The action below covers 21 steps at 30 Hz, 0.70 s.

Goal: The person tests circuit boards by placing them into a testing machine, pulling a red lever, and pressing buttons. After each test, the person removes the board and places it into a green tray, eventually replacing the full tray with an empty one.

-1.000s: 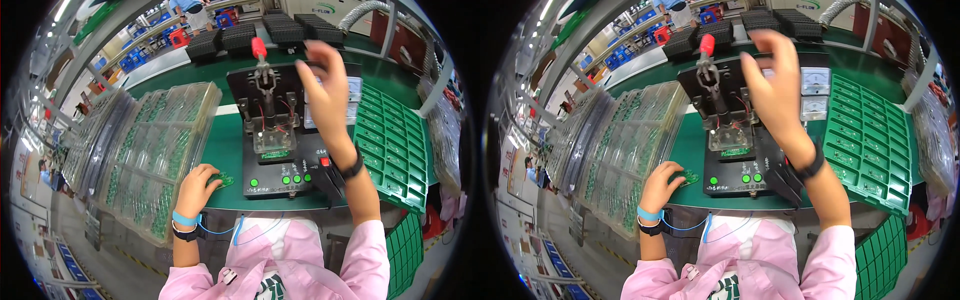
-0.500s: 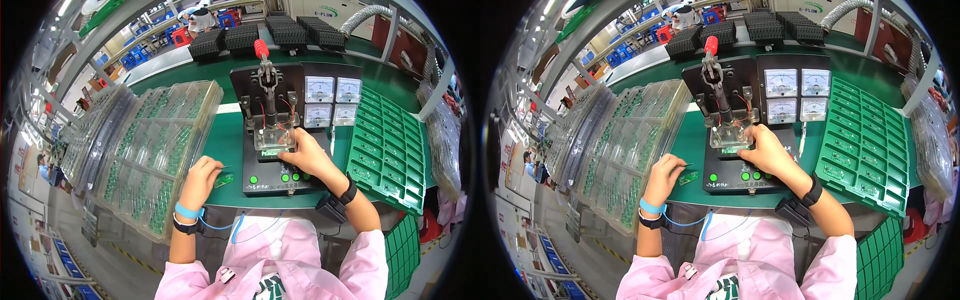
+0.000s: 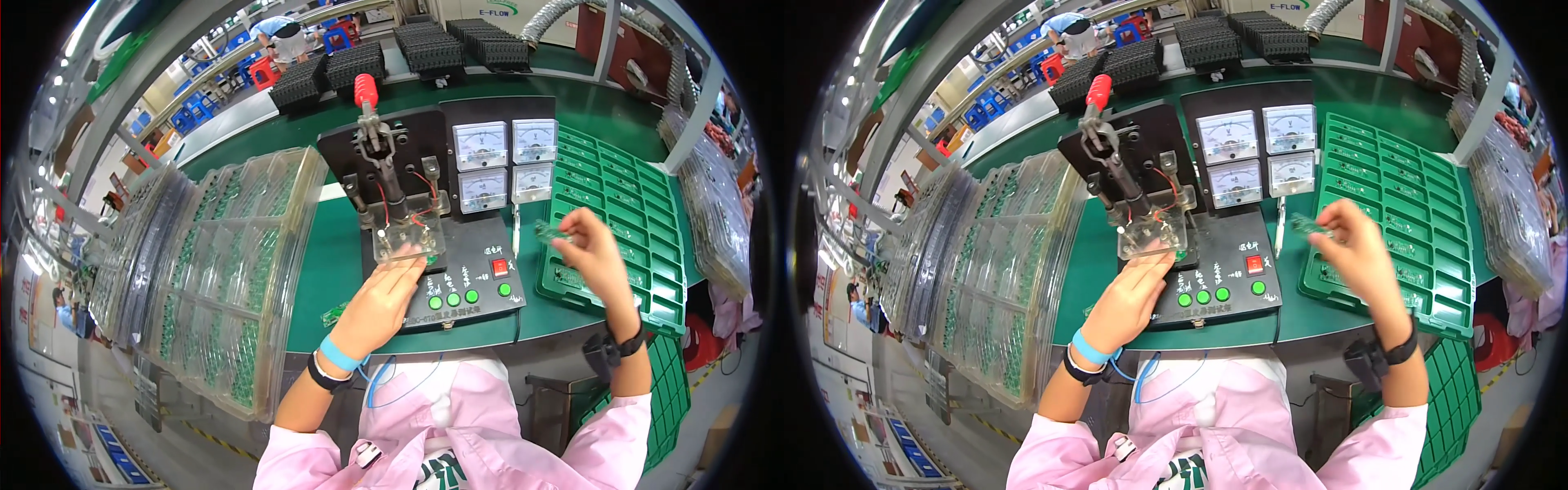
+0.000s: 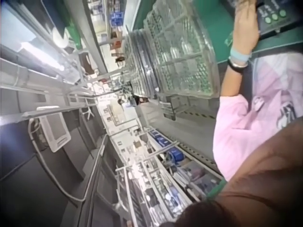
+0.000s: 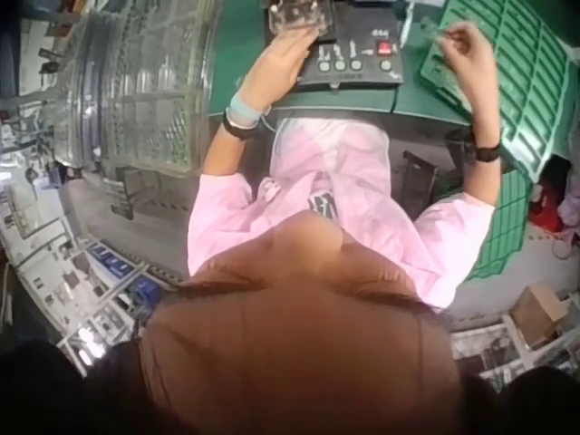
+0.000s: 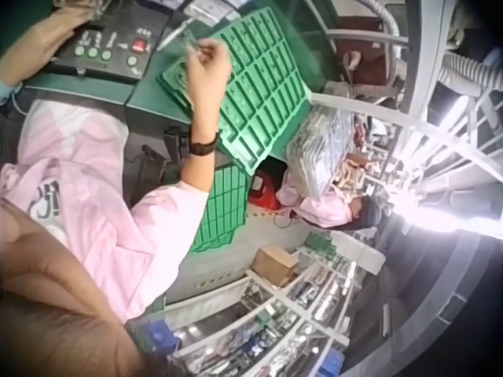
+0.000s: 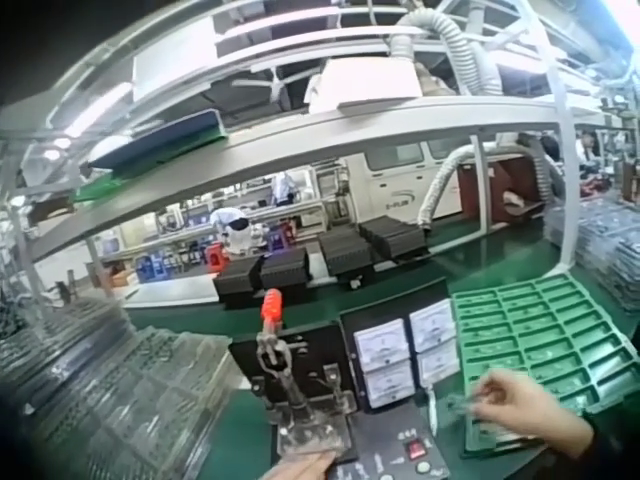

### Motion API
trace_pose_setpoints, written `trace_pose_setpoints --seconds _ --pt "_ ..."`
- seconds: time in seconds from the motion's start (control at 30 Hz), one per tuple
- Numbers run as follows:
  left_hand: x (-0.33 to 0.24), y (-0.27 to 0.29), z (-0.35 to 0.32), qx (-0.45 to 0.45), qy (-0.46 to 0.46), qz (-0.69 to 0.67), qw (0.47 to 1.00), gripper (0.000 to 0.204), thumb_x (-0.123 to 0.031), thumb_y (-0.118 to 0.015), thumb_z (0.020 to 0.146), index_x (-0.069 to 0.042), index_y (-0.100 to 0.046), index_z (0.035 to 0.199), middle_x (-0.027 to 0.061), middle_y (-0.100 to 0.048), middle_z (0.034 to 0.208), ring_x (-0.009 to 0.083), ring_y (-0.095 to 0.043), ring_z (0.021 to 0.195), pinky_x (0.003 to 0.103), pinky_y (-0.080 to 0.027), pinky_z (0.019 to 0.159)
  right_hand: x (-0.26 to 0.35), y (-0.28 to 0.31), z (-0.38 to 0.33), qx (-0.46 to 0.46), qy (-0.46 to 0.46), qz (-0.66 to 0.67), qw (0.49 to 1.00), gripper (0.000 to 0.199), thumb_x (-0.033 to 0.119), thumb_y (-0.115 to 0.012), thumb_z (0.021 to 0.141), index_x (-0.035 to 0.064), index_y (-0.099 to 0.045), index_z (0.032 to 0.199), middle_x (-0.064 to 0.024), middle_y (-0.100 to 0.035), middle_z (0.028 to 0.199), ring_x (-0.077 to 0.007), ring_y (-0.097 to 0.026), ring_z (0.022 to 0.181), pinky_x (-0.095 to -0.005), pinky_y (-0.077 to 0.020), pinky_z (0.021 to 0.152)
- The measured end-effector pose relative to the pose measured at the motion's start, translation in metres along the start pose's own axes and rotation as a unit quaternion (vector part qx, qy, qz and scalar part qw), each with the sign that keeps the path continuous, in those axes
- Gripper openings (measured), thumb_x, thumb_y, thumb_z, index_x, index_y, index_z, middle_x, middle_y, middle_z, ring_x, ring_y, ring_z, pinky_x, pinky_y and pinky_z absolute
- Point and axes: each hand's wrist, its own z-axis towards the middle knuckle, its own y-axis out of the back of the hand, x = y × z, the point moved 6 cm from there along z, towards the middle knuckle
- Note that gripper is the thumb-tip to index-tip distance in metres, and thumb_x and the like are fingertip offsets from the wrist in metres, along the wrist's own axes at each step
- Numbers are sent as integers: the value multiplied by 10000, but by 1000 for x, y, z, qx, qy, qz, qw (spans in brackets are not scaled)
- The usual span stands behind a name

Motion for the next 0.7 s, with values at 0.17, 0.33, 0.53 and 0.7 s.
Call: trace_pose_setpoints --seconds 0.17,0.33,0.53,0.7 --pt "-8 0 6 43 15 0 999 547 -251 -676 852 29 -510 1291 191 -566 1258 346 -510 1230 438 -394 1039 -61 89 24 -74 -54 2 996 145 46 -636 885 31 -551 1002 20 -549 809 -51 -527 651 -208 -436 562" --pt "-10 4 7 71 29 11 997 667 -361 -713 818 40 -489 1302 187 -560 1264 341 -506 1230 458 -382 1034 -135 169 49 -200 -102 50 973 212 100 -600 924 13 -591 1118 -3 -583 848 -85 -563 698 -226 -499 656" --pt "-16 6 7 92 8 29 995 704 -338 -729 797 38 -461 1328 205 -520 1296 376 -475 1225 479 -346 1051 -180 187 71 -207 -146 79 964 247 85 -590 910 -1 -616 1140 -16 -616 847 -102 -589 722 -232 -511 660" --pt "-19 -9 7 69 53 85 993 706 -379 -703 813 47 -461 1321 192 -530 1284 351 -477 1238 484 -331 1051 -162 199 63 -229 -124 26 965 249 48 -608 867 -22 -652 1102 -47 -648 821 -116 -611 684 -249 -526 611"
